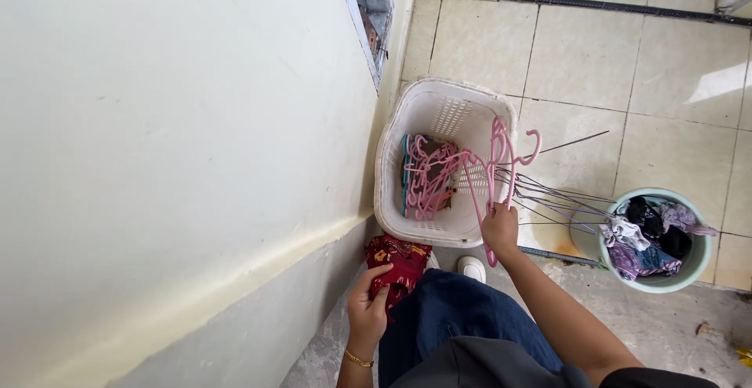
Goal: Hanging wet laundry on hangers and placing them on a drying rack and a metal fence
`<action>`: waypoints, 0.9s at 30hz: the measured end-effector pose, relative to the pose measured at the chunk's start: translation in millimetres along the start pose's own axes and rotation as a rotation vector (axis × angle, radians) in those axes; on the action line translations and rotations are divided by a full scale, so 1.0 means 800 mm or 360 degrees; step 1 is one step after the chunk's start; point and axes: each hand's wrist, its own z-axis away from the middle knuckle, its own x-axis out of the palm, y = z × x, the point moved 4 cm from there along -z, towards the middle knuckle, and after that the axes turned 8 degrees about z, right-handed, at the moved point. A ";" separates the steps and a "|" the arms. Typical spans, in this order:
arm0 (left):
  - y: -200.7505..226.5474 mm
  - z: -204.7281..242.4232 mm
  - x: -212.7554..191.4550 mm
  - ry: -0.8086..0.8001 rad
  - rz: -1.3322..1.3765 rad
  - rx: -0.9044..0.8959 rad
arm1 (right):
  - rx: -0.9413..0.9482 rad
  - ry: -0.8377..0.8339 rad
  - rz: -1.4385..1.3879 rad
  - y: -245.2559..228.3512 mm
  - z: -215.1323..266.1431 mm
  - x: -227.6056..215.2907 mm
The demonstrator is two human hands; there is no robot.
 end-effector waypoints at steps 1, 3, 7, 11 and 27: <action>0.011 -0.001 0.004 -0.0066 -0.0001 -0.0027 | -0.0055 0.0092 -0.0046 0.009 0.012 -0.008; 0.029 -0.007 0.014 -0.0139 -0.0002 -0.0038 | -0.0114 0.0199 -0.0102 0.007 0.043 -0.042; 0.033 -0.008 0.027 -0.0312 0.0030 -0.0118 | -0.0055 0.0196 -0.0561 -0.010 0.125 -0.109; 0.023 0.000 0.043 -0.0352 0.0051 -0.0059 | -0.0379 0.0524 -0.0822 0.023 0.171 -0.131; 0.145 0.063 0.136 -0.0379 -0.1937 0.0678 | -0.0961 0.0775 -0.0950 0.309 0.435 -0.258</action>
